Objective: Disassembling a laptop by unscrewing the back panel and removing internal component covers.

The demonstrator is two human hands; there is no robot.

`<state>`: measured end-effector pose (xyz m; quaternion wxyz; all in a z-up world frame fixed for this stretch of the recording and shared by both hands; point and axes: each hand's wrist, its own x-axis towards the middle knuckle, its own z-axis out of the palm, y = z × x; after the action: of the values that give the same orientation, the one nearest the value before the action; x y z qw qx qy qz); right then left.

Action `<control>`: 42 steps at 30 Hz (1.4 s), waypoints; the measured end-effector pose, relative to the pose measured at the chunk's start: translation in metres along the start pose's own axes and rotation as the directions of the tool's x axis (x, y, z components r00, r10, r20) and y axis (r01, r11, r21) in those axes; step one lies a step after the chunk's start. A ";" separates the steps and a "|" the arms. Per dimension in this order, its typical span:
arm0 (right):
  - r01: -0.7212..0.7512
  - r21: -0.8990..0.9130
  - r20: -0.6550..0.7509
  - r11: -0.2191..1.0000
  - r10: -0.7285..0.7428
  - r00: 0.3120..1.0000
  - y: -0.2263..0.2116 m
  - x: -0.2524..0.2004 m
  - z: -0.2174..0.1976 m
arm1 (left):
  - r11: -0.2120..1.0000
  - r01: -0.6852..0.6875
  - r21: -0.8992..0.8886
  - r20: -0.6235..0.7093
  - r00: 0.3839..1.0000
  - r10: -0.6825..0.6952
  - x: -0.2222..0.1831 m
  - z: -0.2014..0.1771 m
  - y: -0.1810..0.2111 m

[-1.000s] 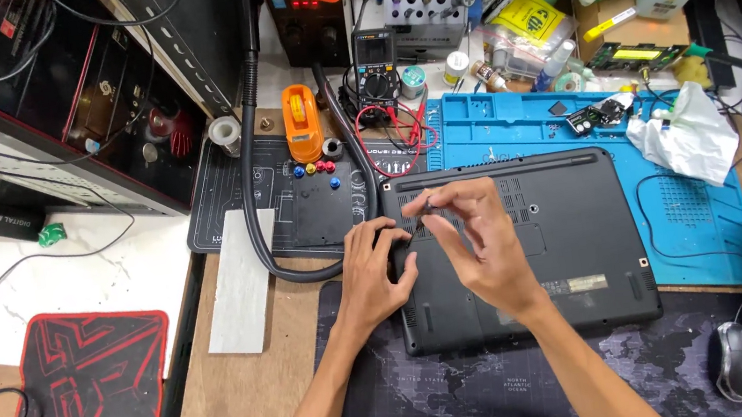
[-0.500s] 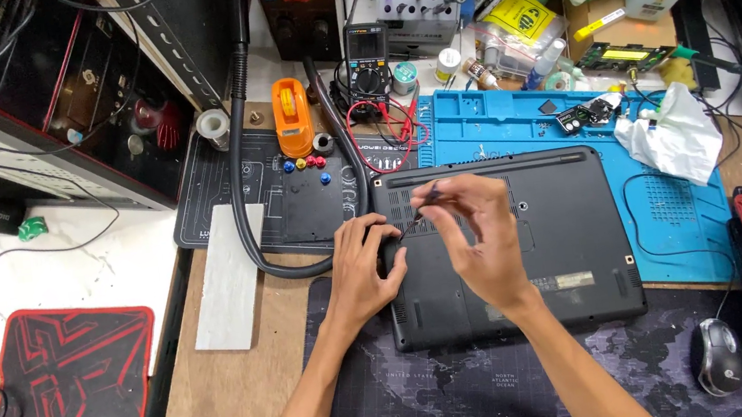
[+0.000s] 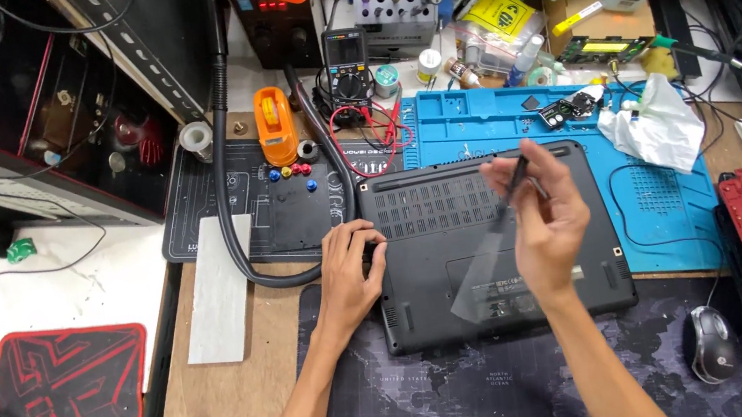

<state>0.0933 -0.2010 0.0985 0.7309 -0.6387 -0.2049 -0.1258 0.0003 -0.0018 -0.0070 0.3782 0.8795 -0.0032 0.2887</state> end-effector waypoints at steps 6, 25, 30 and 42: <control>-0.403 0.046 0.044 0.914 0.401 0.915 0.029 -0.006 -0.037 | 1.000 0.020 -0.005 0.004 1.000 -0.020 0.001 -0.001 0.002; -0.392 0.249 0.167 0.885 0.360 0.918 0.073 -0.023 -0.113 | 0.957 -0.183 0.225 -0.046 0.979 0.198 0.128 0.087 -0.014; -0.375 0.228 0.190 0.899 0.336 0.922 0.071 -0.023 -0.114 | 0.929 -0.121 0.349 0.084 0.992 0.097 0.182 0.139 -0.043; -0.232 -0.102 0.292 0.967 0.252 0.923 0.051 -0.015 -0.109 | 0.937 -0.083 0.340 0.135 0.990 0.039 0.193 0.149 -0.045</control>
<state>0.1180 -0.3015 0.0354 0.6796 -0.6942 -0.2299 0.0582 0.2464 -0.0280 -0.0202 0.2083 0.9481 -0.0036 0.2404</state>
